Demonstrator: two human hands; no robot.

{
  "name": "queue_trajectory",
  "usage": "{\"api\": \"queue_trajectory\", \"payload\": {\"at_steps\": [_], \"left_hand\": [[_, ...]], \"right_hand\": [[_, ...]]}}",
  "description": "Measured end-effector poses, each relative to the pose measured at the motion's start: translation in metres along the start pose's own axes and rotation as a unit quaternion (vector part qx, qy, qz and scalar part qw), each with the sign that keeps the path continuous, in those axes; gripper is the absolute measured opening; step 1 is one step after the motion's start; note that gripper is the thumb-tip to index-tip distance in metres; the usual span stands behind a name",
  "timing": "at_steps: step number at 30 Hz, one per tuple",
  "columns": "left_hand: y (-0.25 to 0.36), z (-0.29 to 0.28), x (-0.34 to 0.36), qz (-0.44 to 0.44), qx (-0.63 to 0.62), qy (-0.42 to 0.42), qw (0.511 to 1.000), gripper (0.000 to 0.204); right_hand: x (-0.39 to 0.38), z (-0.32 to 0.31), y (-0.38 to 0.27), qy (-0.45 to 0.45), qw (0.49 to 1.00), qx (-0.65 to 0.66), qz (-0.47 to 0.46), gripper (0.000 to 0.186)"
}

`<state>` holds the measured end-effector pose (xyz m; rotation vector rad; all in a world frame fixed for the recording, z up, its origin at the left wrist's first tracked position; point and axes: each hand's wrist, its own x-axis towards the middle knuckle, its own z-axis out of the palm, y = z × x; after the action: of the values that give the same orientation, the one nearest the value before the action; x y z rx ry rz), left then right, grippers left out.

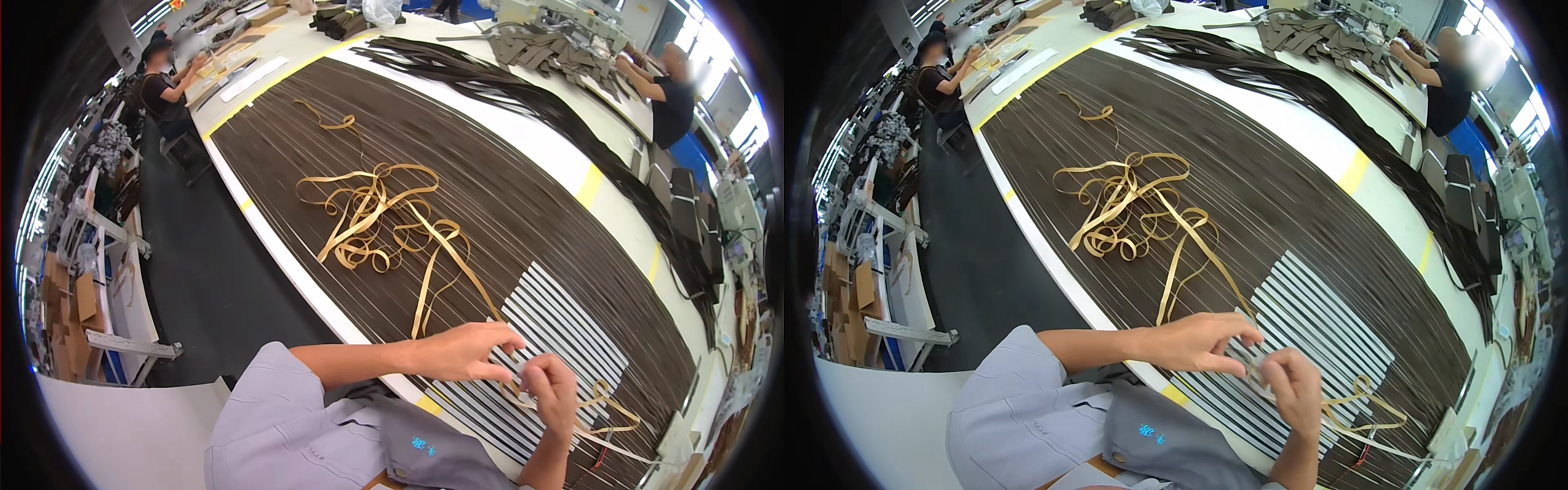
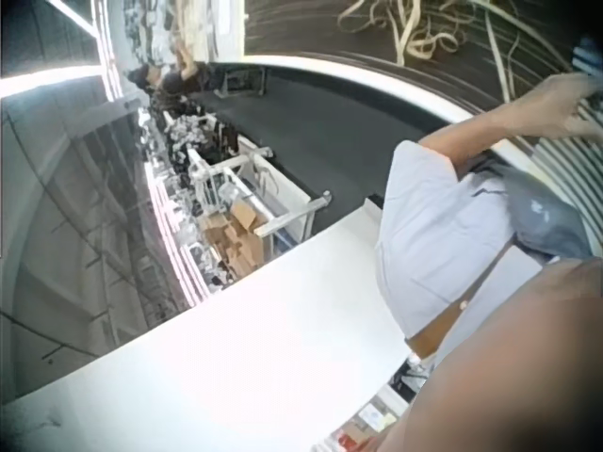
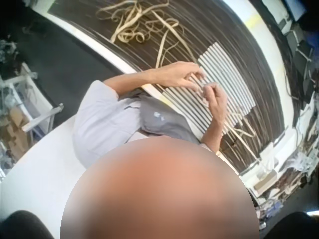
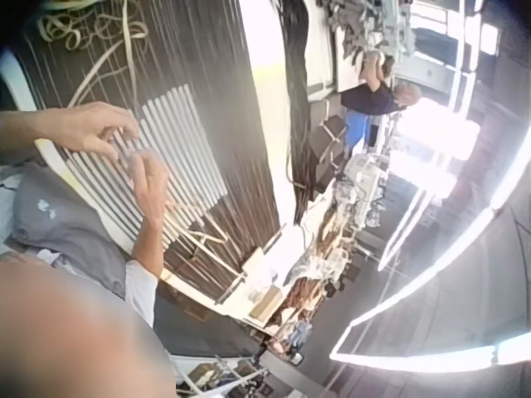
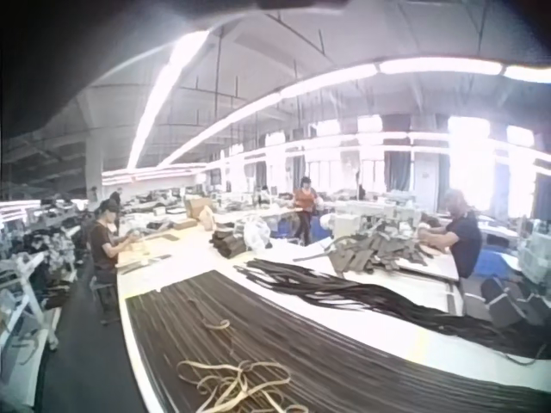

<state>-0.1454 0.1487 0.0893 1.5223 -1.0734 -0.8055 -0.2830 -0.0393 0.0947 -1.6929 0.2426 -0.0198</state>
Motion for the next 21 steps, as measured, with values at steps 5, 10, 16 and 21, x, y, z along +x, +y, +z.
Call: {"api": "queue_trajectory", "payload": {"at_steps": [5,10,16,21], "left_hand": [[-0.005,0.020,0.017,0.006,-0.073,0.024,0.997,0.018],[-0.013,0.028,0.017,0.026,-0.083,0.051,0.995,0.016],[-0.013,0.019,0.021,0.029,-0.046,0.113,0.992,0.017],[-0.007,-0.003,0.049,0.058,0.016,0.155,0.986,0.019]], "right_hand": [[0.002,0.000,0.012,0.001,1.000,0.020,0.022,0.011],[0.003,0.000,-0.001,-0.003,0.995,0.062,0.082,0.009],[0.013,-0.021,0.006,0.011,0.990,0.037,0.133,0.009],[0.039,-0.042,0.004,0.058,0.994,-0.054,0.081,0.010]]}}
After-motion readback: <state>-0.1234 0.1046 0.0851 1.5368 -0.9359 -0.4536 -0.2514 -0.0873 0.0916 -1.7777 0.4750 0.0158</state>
